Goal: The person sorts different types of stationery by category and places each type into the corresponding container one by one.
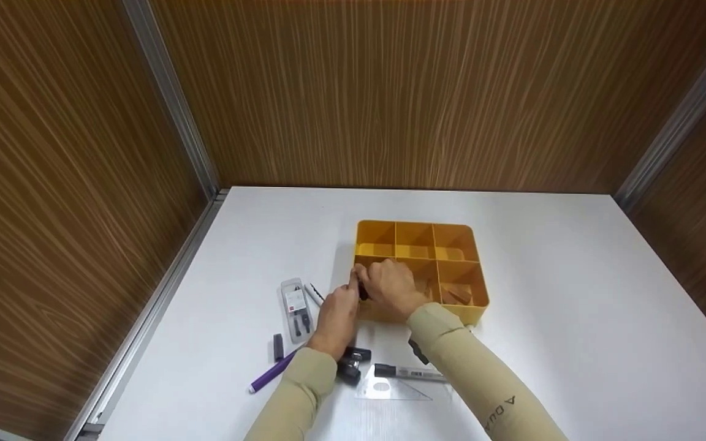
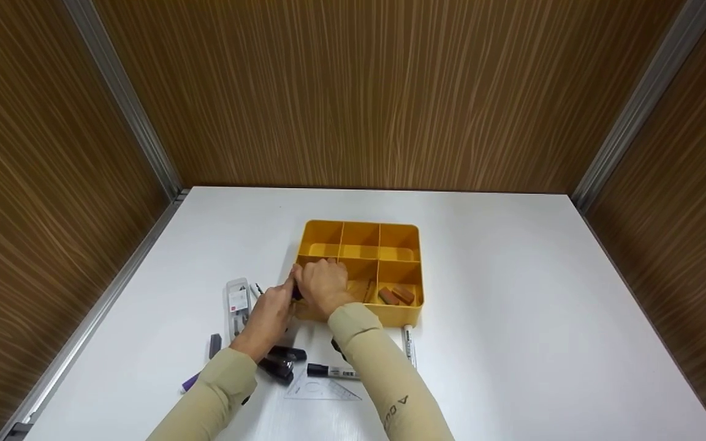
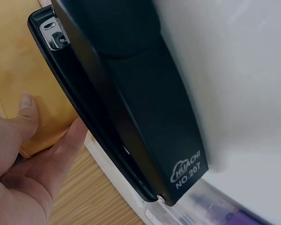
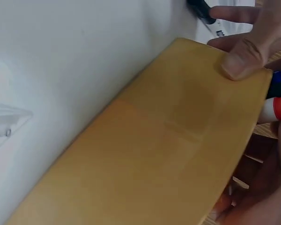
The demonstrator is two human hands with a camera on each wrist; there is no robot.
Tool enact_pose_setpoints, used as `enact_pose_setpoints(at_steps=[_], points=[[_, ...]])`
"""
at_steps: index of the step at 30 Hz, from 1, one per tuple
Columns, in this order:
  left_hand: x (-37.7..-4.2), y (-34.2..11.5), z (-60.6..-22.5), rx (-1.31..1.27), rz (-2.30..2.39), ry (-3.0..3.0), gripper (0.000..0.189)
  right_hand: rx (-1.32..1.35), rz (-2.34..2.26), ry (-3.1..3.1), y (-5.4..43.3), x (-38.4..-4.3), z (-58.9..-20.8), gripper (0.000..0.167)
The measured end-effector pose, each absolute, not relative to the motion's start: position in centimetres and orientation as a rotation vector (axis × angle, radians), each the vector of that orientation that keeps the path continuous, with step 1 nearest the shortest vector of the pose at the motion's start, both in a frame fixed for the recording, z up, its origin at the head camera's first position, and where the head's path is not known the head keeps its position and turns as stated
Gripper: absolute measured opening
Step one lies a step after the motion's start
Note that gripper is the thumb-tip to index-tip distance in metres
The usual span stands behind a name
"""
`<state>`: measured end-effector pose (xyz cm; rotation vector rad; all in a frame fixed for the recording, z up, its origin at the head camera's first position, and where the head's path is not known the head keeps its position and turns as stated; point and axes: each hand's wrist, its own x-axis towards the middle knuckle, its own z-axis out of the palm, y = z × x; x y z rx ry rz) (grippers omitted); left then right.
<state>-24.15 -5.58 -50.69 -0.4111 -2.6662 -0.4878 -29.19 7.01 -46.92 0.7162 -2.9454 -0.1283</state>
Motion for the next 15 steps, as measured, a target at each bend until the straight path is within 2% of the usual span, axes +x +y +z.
enact_pose_setpoints(at_steps=[5,10,15], points=[[-24.1,-5.6,-50.5,-0.406,-0.505,-2.688,0.058,0.649,-0.086,-2.953,7.1,-29.1,-47.2,0.027],[-24.2,-5.6,-50.6,-0.405,-0.517,-2.684,0.055,0.607,0.146,-2.909,7.7,-28.8,-47.2,0.039],[-24.3,-5.6,-50.9,-0.421,-0.484,-2.669,0.06,0.782,0.336,-2.658,9.5,-28.4,-46.8,0.026]])
